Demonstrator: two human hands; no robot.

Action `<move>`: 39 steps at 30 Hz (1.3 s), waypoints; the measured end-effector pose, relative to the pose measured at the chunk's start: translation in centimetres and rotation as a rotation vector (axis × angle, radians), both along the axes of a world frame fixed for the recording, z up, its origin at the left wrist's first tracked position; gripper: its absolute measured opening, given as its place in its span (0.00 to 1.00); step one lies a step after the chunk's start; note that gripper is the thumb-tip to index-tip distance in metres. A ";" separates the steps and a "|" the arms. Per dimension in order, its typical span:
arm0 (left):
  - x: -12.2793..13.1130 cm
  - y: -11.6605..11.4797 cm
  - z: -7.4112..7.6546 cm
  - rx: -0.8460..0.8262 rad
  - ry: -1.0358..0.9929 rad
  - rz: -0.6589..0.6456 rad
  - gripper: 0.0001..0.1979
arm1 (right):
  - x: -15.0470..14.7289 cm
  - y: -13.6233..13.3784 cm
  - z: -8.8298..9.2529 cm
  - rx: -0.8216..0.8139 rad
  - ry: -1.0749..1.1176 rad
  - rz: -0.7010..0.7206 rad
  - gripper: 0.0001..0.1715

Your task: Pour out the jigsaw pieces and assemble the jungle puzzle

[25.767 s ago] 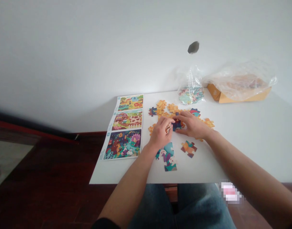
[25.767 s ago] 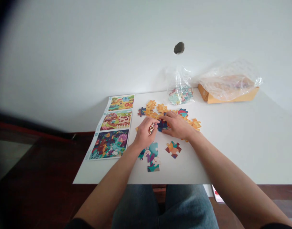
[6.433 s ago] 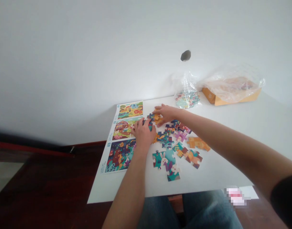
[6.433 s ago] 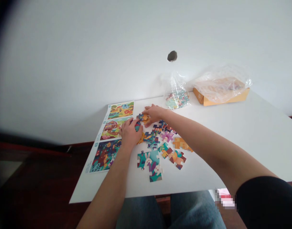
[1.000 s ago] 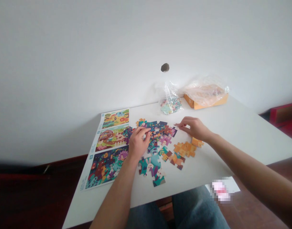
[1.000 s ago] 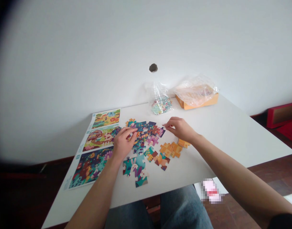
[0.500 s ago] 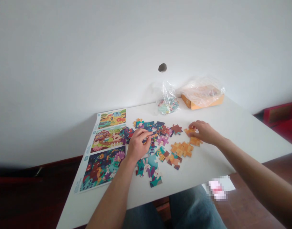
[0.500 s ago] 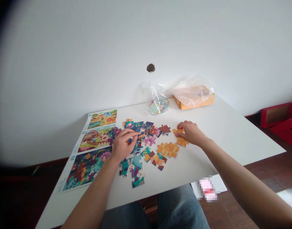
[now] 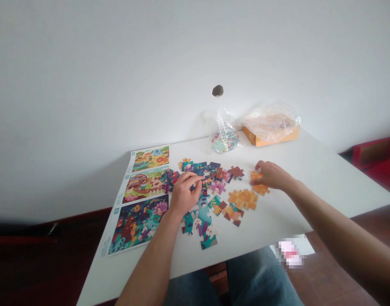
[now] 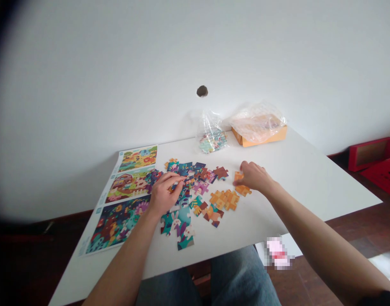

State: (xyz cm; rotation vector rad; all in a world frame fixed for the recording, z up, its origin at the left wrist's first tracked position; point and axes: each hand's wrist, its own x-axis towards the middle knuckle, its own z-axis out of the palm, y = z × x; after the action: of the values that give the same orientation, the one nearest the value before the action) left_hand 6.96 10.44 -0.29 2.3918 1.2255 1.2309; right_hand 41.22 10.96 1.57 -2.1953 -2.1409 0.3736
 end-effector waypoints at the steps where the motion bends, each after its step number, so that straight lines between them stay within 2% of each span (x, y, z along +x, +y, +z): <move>1: 0.0 0.0 0.0 -0.001 -0.002 -0.005 0.10 | -0.2 0.0 0.1 -0.019 0.010 -0.019 0.33; 3: 0.0 0.0 0.0 -0.007 -0.006 -0.010 0.09 | -0.3 0.4 0.4 -0.067 0.082 -0.035 0.26; 6: 0.0 -0.1 0.1 -0.015 -0.011 -0.006 0.09 | -0.2 0.9 1.3 -0.125 0.301 -0.028 0.19; 8: 0.0 -0.1 0.1 -0.016 -0.018 -0.004 0.09 | -0.1 0.7 1.6 -0.033 0.410 -0.059 0.19; 10: 0.0 -0.1 0.1 -0.015 -0.025 -0.008 0.10 | -0.1 0.1 1.6 0.173 0.406 -0.043 0.16; 12: -0.1 0.0 0.0 -0.017 -0.029 -0.012 0.09 | -0.2 -0.9 1.3 0.308 0.327 0.103 0.13; 14: 0.0 -0.1 0.0 -0.019 -0.031 -0.012 0.09 | -0.2 -2.0 0.8 0.285 0.243 0.284 0.14; 16: 0.0 -0.1 -0.1 -0.022 -0.033 -0.011 0.09 | -0.2 -3.0 0.2 0.213 0.185 0.365 0.20; 18: 0.0 -0.1 -0.1 -0.027 -0.032 -0.008 0.09 | 0.1 -3.9 -0.1 0.205 0.149 0.327 0.31; 20: 0.0 -0.1 -0.1 -0.036 -0.030 0.000 0.10 | 0.6 -4.7 -0.4 0.222 0.130 0.223 0.40; 22: 0.0 -0.1 -0.1 -0.043 -0.030 0.008 0.10 | 1.0 -5.8 -0.4 0.211 0.100 0.114 0.43; 24: 0.0 -0.1 0.0 -0.048 -0.031 0.008 0.10 | 1.4 -7.0 -0.4 0.161 0.068 0.051 0.39; 27: 0.0 -0.1 0.0 -0.047 -0.029 -0.002 0.10 | 1.6 -8.4 -0.4 0.077 0.077 0.024 0.25; 31: 0.0 -0.2 0.0 -0.050 -0.024 -0.008 0.10 | 1.6 -8.3 0.1 0.042 0.138 -0.018 0.16; 33: 0.0 -0.2 0.0 -0.055 -0.024 -0.002 0.10 | 1.6 -7.8 0.4 0.083 0.163 -0.035 0.12; 35: -0.1 -0.2 0.0 -0.053 -0.023 0.008 0.10 | 1.7 -7.5 0.6 0.212 0.180 -0.005 0.09; 37: -0.2 -0.2 0.0 -0.046 -0.025 0.014 0.10 | 1.9 -7.5 0.5 0.324 0.173 0.086 0.09; 39: -0.2 -0.2 0.0 -0.042 -0.032 0.013 0.10 | 2.2 -7.9 0.3 0.303 0.149 0.177 0.13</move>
State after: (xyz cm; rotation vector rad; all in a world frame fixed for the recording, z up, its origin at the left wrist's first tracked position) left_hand 6.72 10.20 -0.30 2.3294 1.2467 1.2305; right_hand 43.46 3.05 1.86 -1.7685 -2.1527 0.1961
